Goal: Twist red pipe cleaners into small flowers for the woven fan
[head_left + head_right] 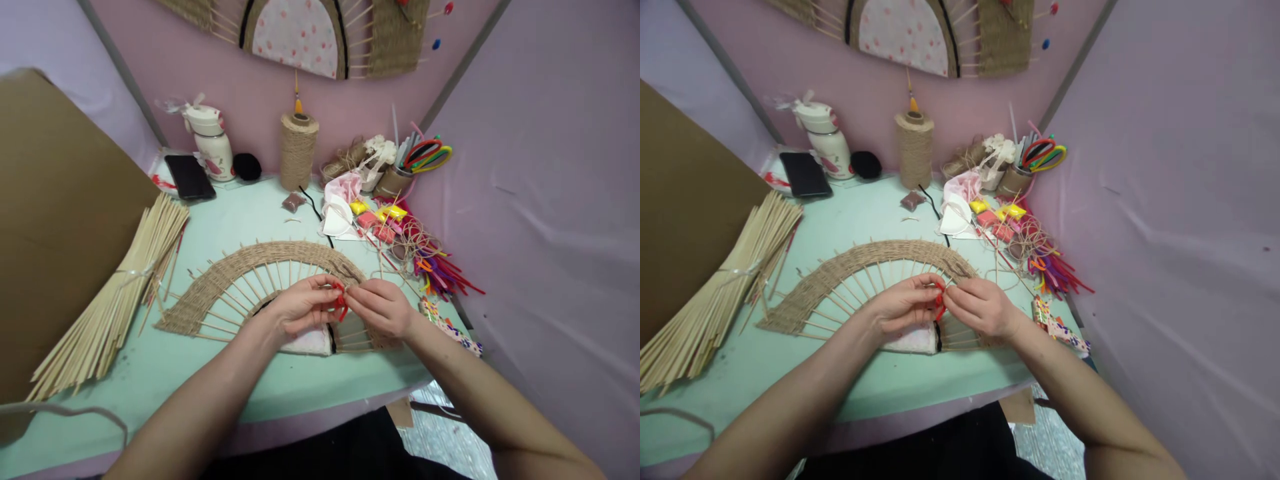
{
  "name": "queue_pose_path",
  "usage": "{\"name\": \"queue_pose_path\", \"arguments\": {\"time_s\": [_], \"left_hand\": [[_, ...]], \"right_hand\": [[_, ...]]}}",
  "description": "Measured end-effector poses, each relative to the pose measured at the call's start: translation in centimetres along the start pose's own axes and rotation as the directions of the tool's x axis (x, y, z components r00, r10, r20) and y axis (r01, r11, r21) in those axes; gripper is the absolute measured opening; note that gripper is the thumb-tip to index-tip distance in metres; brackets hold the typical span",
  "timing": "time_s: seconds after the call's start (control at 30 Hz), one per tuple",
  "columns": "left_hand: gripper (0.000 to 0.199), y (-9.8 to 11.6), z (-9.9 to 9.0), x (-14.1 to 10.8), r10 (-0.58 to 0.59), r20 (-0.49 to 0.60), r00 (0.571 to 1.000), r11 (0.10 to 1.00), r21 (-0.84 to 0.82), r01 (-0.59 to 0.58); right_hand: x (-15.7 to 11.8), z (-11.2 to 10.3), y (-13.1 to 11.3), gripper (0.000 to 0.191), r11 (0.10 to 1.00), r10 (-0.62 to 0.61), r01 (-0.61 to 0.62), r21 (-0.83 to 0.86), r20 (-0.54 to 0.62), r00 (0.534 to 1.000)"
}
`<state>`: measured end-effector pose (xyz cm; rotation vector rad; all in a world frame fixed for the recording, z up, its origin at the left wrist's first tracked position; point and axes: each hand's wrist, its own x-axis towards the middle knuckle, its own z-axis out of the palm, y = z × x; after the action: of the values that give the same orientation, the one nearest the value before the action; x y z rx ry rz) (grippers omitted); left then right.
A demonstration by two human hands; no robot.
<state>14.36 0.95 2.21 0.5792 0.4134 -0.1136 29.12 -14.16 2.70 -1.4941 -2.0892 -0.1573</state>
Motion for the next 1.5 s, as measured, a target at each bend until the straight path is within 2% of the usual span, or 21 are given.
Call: {"name": "queue_pose_path", "arguments": {"time_s": [0.13,0.2,0.23,0.27,0.3,0.33,0.4,0.43,0.47,0.5,0.57,0.63,0.7,0.83,0.9,1.0,1.17,1.3,1.37,1.43,1.5], "left_hand": [[0.028,-0.1,0.0,0.0,0.054,-0.012,0.998,0.997,0.06,-0.053],[0.029,-0.1,0.2,0.1,0.119,-0.026,0.993,0.989,0.094,-0.116],[0.029,0.0,0.3,0.1,0.166,-0.033,0.986,0.98,0.115,-0.161],[0.029,0.0,0.4,0.1,0.216,-0.04,0.976,0.968,0.137,-0.209],[0.028,0.0,0.4,0.2,0.265,-0.043,0.963,0.954,0.161,-0.255],[0.027,0.0,0.5,0.2,0.31,-0.043,0.95,0.936,0.188,-0.297],[0.024,-0.2,0.5,0.4,0.38,-0.038,0.924,0.899,0.252,-0.359],[0.022,-0.3,0.5,0.4,0.406,-0.031,0.913,0.879,0.285,-0.381],[0.02,-0.4,0.5,0.5,0.428,-0.023,0.903,0.86,0.319,-0.399],[0.018,-0.5,0.5,0.5,0.446,-0.015,0.895,0.841,0.349,-0.414],[0.014,-0.6,0.5,0.6,0.478,-0.001,0.878,0.807,0.395,-0.439],[0.013,-0.7,0.5,0.7,0.508,0.0,0.862,0.781,0.421,-0.46],[0.013,-0.8,0.6,0.7,0.526,-0.018,0.85,0.775,0.423,-0.47],[0.019,-0.9,1.0,0.8,0.523,-0.091,0.848,0.811,0.359,-0.462],[0.022,-1.0,1.2,0.8,0.495,-0.115,0.861,0.845,0.292,-0.447],[0.025,-1.2,1.3,0.7,0.413,-0.14,0.9,0.907,0.155,-0.392],[0.023,-1.2,1.0,0.6,0.276,-0.163,0.947,0.959,-0.018,-0.282],[0.014,-0.9,0.8,0.7,0.141,-0.186,0.972,0.981,-0.102,-0.162],[0.018,-0.9,0.7,0.9,0.066,-0.192,0.979,0.979,-0.179,-0.101],[0.023,-1.1,0.6,1.0,-0.013,-0.164,0.986,0.964,-0.265,-0.032],[0.026,-1.3,0.6,1.1,-0.08,-0.117,0.99,0.942,-0.333,0.037]], "right_hand": [[0.1,-0.2,-0.4,0.028,0.999,-0.031,0.032,-0.044,0.013,0.999],[0.3,0.1,-1.0,0.027,0.998,0.059,-0.06,-0.006,-0.064,0.996],[0.4,0.3,-1.4,0.027,0.987,0.155,-0.149,0.055,-0.119,0.981],[0.5,0.5,-1.8,0.028,0.957,0.272,-0.248,0.147,-0.169,0.947],[0.6,0.7,-2.2,0.028,0.891,0.423,-0.369,0.265,-0.188,0.886],[0.8,0.7,-2.5,0.028,0.782,0.577,-0.476,0.404,-0.176,0.798],[1.1,0.7,-3.1,0.021,0.482,0.798,-0.592,0.646,-0.045,0.601],[1.3,0.6,-3.3,0.018,0.336,0.847,-0.613,0.715,0.056,0.529],[1.6,0.6,-3.5,0.017,0.216,0.865,-0.623,0.752,0.149,0.479],[1.8,0.6,-3.6,0.017,0.129,0.867,-0.629,0.766,0.221,0.447],[2.2,0.7,-3.8,0.019,0.038,0.871,-0.622,0.782,0.279,0.404],[2.5,1.1,-3.9,0.02,0.024,0.895,-0.593,0.805,0.248,0.372],[2.7,1.5,-4.0,0.019,0.054,0.912,-0.57,0.82,0.192,0.362],[2.9,1.9,-4.1,0.015,0.132,0.922,-0.583,0.802,0.117,0.369],[2.9,1.9,-4.1,0.013,0.169,0.923,-0.606,0.777,0.092,0.375],[2.8,1.9,-4.0,0.011,0.282,0.904,-0.638,0.717,0.024,0.427],[2.5,1.5,-3.6,0.003,0.547,0.789,-0.628,0.554,-0.089,0.608],[2.0,1.3,-3.1,0.008,0.773,0.61,-0.537,0.338,-0.158,0.777],[1.6,1.2,-2.7,0.011,0.899,0.435,-0.411,0.15,-0.209,0.876],[1.1,1.0,-1.9,0.017,0.976,0.195,-0.21,-0.053,-0.205,0.959],[0.8,0.5,-1.0,0.022,0.983,-0.036,0.011,-0.181,-0.134,0.99]]}}
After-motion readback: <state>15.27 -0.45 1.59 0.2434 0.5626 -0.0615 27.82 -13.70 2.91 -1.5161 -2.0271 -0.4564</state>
